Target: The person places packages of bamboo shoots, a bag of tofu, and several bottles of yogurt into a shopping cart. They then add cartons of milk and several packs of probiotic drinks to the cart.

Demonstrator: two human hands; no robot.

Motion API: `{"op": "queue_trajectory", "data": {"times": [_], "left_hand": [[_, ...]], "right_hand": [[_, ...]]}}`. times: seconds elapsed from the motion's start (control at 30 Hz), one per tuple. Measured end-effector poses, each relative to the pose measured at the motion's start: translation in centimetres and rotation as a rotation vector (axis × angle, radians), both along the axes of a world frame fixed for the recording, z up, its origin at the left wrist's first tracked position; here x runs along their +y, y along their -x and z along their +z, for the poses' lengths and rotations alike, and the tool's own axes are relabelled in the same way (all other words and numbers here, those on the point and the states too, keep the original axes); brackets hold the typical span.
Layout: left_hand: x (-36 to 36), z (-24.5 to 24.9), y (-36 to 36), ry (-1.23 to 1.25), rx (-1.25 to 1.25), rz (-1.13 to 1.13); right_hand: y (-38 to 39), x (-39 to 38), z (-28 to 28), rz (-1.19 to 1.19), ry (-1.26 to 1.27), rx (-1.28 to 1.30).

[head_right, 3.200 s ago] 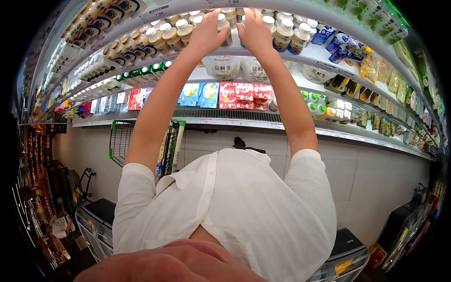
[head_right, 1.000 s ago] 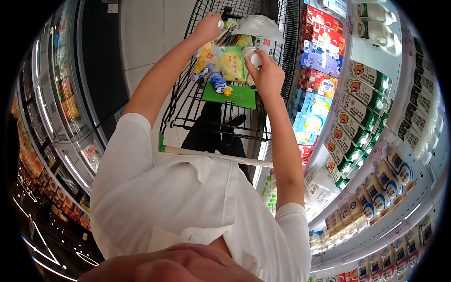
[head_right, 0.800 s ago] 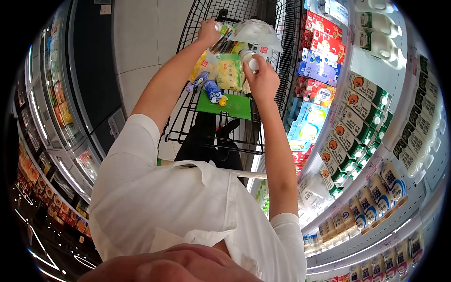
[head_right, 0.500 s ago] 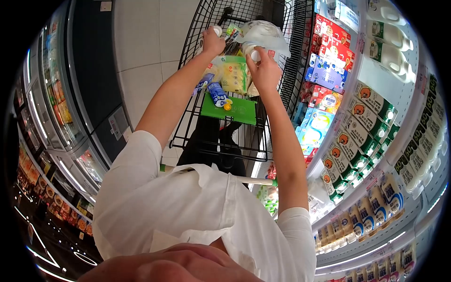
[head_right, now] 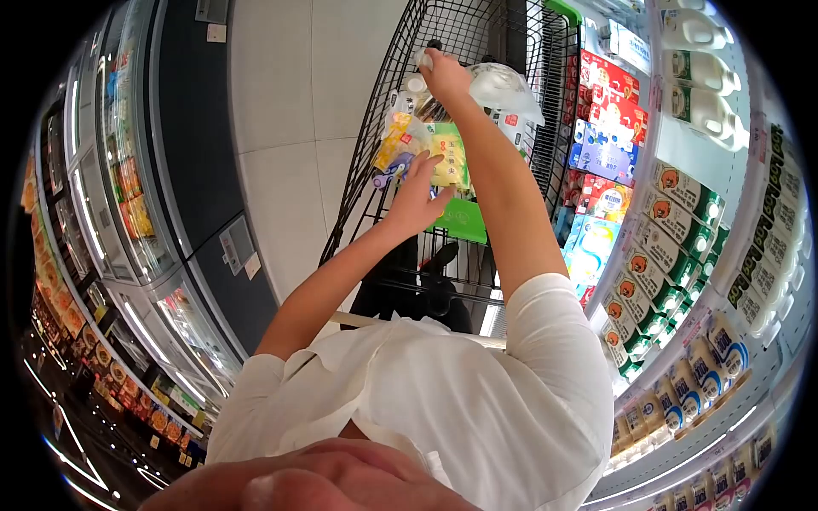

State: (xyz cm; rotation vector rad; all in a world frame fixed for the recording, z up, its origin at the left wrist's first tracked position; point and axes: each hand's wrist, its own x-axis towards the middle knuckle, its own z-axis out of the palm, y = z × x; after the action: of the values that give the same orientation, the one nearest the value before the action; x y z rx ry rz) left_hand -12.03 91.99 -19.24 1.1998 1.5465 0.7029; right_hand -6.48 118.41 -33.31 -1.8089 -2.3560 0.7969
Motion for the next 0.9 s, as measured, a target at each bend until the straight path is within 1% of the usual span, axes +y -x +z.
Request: {"op": "queue_trajectory", "data": {"times": [0.07, 0.13, 0.17, 0.23, 0.3, 0.37, 0.4, 0.43, 0.5, 0.53, 0.57, 0.6, 0.63, 0.7, 0.77, 0.83, 0.87, 0.9], "left_hand": [[-1.5, 0.5, 0.0, -0.006, 0.014, -0.032], [-2.8, 0.7, -0.1, 0.028, 0.056, -0.104], [-3.2, 0.6, 0.0, 0.033, 0.049, -0.107], [-4.1, 1.0, 0.3, 0.028, 0.034, -0.158], [-4.4, 2.2, 1.0, 0.035, -0.007, -0.173], [-5.7, 2.8, 1.9, 0.048, 0.000, -0.237], [-6.4, 2.9, 2.5, 0.005, 0.023, -0.270], [-7.3, 3.0, 3.0, -0.006, 0.019, -0.287], [-8.6, 3.7, 4.1, -0.062, 0.099, -0.350], [-9.3, 4.7, 4.6, -0.052, 0.133, -0.370], [-10.2, 4.7, 5.1, -0.077, 0.152, -0.397], [-10.9, 5.1, 5.5, -0.056, 0.182, -0.426], [-11.7, 5.6, 5.7, -0.037, 0.211, -0.459], [-13.2, 6.5, 5.9, -0.075, 0.257, -0.507], [-14.4, 6.9, 5.8, -0.090, 0.336, -0.520], [-15.4, 7.5, 5.4, -0.114, 0.404, -0.496], [-15.7, 7.7, 5.1, -0.148, 0.404, -0.542], [-16.3, 7.7, 4.9, -0.155, 0.440, -0.491]], "right_hand": [[0.0, 0.1, -2.4, -0.006, -0.030, 0.027], [0.0, -0.3, -2.2, -0.047, -0.052, 0.104], [-0.5, -0.8, -2.1, -0.049, -0.047, 0.097], [-2.1, -2.5, 0.1, -0.076, -0.181, 0.223], [-4.3, -5.7, 4.0, -0.150, -0.115, 0.302], [-7.3, -10.7, 7.5, -0.176, -0.129, 0.410], [-9.1, -13.4, 9.3, -0.177, -0.162, 0.488], [-10.9, -16.6, 11.7, -0.208, -0.165, 0.487], [-14.3, -22.9, 16.8, -0.250, -0.104, 0.469], [-16.0, -26.3, 18.6, -0.295, -0.071, 0.491], [-18.1, -29.6, 19.7, -0.306, -0.056, 0.417], [-19.3, -32.7, 22.1, -0.329, -0.067, 0.434], [-21.0, -36.0, 23.1, -0.339, -0.096, 0.412], [-23.2, -41.9, 26.2, -0.410, -0.079, 0.396], [-25.2, -47.3, 27.2, -0.400, -0.180, 0.335], [-26.0, -51.9, 27.5, -0.487, -0.141, 0.395], [-26.6, -53.1, 26.5, -0.326, -0.318, 0.271], [-26.4, -53.9, 26.6, -0.279, -0.364, 0.250]]}}
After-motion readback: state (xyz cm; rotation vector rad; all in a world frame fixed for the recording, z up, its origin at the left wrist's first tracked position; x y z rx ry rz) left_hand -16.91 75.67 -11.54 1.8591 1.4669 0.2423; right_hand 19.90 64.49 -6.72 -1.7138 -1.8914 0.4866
